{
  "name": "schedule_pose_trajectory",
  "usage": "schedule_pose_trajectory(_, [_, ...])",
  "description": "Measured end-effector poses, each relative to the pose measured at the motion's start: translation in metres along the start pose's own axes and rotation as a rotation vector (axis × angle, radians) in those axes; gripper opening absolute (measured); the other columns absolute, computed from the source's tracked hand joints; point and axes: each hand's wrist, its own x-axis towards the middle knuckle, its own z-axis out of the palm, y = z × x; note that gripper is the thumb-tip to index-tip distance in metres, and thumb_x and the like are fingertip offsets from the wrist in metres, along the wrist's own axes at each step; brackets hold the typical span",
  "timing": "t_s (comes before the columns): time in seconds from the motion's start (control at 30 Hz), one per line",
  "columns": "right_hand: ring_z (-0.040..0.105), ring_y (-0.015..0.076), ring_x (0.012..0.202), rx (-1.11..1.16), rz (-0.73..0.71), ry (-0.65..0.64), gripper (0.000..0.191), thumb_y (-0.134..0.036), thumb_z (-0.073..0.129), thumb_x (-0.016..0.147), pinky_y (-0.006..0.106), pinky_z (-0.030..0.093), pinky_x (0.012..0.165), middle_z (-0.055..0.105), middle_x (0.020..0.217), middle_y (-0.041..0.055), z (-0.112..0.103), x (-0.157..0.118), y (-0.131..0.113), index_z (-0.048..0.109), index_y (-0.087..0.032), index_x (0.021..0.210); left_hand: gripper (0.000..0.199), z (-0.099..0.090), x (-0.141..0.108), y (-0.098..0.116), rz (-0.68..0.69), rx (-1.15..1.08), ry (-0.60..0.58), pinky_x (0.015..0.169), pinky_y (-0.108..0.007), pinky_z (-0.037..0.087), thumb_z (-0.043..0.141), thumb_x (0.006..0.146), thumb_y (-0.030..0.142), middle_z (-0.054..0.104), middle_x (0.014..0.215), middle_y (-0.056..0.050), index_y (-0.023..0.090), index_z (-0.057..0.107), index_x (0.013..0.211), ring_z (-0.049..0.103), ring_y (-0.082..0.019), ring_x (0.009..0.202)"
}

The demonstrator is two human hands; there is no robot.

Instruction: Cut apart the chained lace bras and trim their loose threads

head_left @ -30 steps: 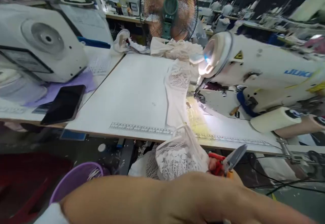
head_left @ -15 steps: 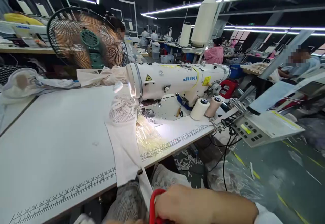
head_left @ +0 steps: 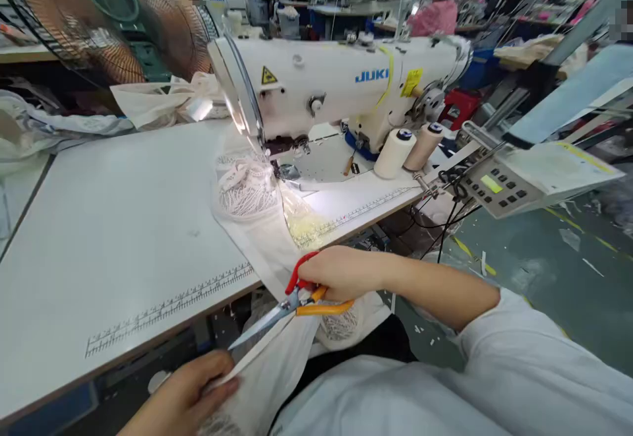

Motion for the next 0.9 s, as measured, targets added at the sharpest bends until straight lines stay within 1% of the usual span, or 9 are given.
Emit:
schedule_pose_trajectory(0.07, [0.041, 0.01, 0.056, 0.082, 0.006, -0.02, 0.014, -0.004, 0.055, 0.065, 0.021, 0.03, 0.051, 0.052, 0.068, -0.0019, 0.001, -0.005, 0.004, 0.051, -0.017, 0.069, 0.026, -0.001, 0.011, 0.01, -0.023, 0.052, -0.04, 0.054, -0.023, 0.047, 0.046, 0.082, 0.035, 0.061, 0.064, 0.0, 0.021, 0.054, 0.062, 0.06, -0.016, 0.058])
schedule_pose_trajectory(0.1, [0.04, 0.0096, 0.056, 0.119, 0.002, -0.031, 0.013, -0.006, 0.055, 0.066, 0.021, 0.029, 0.051, 0.051, 0.067, -0.0025, 0.001, -0.007, 0.005, 0.049, -0.017, 0.069, 0.018, 0.001, 0.017, 0.016, -0.01, 0.076, -0.009, 0.056, -0.024, 0.048, 0.048, 0.081, 0.034, 0.065, 0.07, -0.001, 0.021, 0.058, 0.073, 0.063, -0.018, 0.063])
schedule_pose_trajectory(0.2, [0.037, 0.0088, 0.053, 0.169, -0.019, -0.051, 0.013, -0.011, 0.054, 0.07, 0.021, 0.026, 0.048, 0.044, 0.061, -0.0049, 0.0, -0.011, 0.004, 0.044, -0.018, 0.065, 0.025, 0.013, 0.033, 0.037, 0.194, 0.09, 0.208, 0.064, -0.028, 0.051, 0.052, 0.08, 0.03, 0.069, 0.091, -0.005, 0.022, 0.055, 0.103, 0.066, -0.021, 0.078])
schedule_pose_trajectory(0.27, [0.035, 0.0084, 0.052, 0.164, -0.034, -0.06, 0.016, -0.013, 0.054, 0.07, 0.021, 0.025, 0.048, 0.04, 0.059, -0.006, -0.002, -0.012, 0.002, 0.04, -0.019, 0.063, 0.022, 0.02, 0.042, 0.053, 0.362, 0.099, 0.389, 0.064, -0.029, 0.052, 0.051, 0.082, 0.027, 0.07, 0.088, -0.005, 0.021, 0.053, 0.103, 0.066, -0.021, 0.075])
schedule_pose_trajectory(0.33, [0.033, 0.0082, 0.052, 0.167, -0.055, -0.067, 0.019, -0.015, 0.053, 0.071, 0.02, 0.025, 0.048, 0.037, 0.058, -0.0068, -0.004, -0.012, 0.001, 0.037, -0.02, 0.063, 0.013, 0.024, 0.051, 0.067, 0.449, 0.102, 0.462, 0.06, -0.029, 0.052, 0.05, 0.083, 0.025, 0.069, 0.075, -0.003, 0.02, 0.054, 0.094, 0.065, -0.019, 0.063])
schedule_pose_trajectory(0.5, [0.034, 0.0083, 0.053, 0.154, -0.102, -0.112, 0.018, -0.017, 0.052, 0.075, 0.02, 0.026, 0.048, 0.037, 0.059, -0.0071, -0.009, -0.01, 0.008, 0.037, -0.02, 0.067, 0.01, 0.023, 0.063, 0.086, 0.413, -0.065, 0.351, 0.056, -0.026, 0.05, 0.049, 0.084, 0.017, 0.067, 0.068, 0.0, 0.021, 0.057, 0.083, 0.062, -0.016, 0.061])
schedule_pose_trajectory(0.6, [0.033, 0.0081, 0.053, 0.129, -0.107, -0.1, 0.021, -0.021, 0.053, 0.078, 0.021, 0.025, 0.049, 0.037, 0.059, -0.0068, -0.013, -0.009, 0.013, 0.036, -0.019, 0.065, 0.013, 0.019, 0.059, 0.085, 0.298, -0.301, 0.327, 0.06, -0.026, 0.051, 0.05, 0.083, 0.018, 0.066, 0.076, -0.003, 0.021, 0.058, 0.074, 0.062, -0.017, 0.07])
schedule_pose_trajectory(0.7, [0.033, 0.0078, 0.054, 0.151, -0.125, -0.071, 0.022, -0.023, 0.054, 0.078, 0.021, 0.025, 0.05, 0.038, 0.061, -0.0068, -0.015, -0.007, 0.017, 0.036, -0.019, 0.066, 0.016, 0.013, 0.054, 0.083, 0.165, -0.558, 0.218, 0.068, -0.029, 0.051, 0.05, 0.083, 0.022, 0.066, 0.087, -0.006, 0.021, 0.059, 0.07, 0.061, -0.019, 0.08])
schedule_pose_trajectory(0.9, [0.035, 0.0091, 0.054, 0.227, -0.163, -0.042, 0.019, -0.027, 0.053, 0.08, 0.022, 0.027, 0.05, 0.039, 0.062, -0.0057, -0.012, -0.002, 0.018, 0.038, -0.019, 0.07, 0.022, 0.01, 0.055, 0.083, -0.04, -0.83, 0.093, 0.064, -0.024, 0.046, 0.057, 0.08, 0.029, 0.063, 0.079, -0.004, 0.018, 0.056, 0.061, 0.056, -0.017, 0.072])
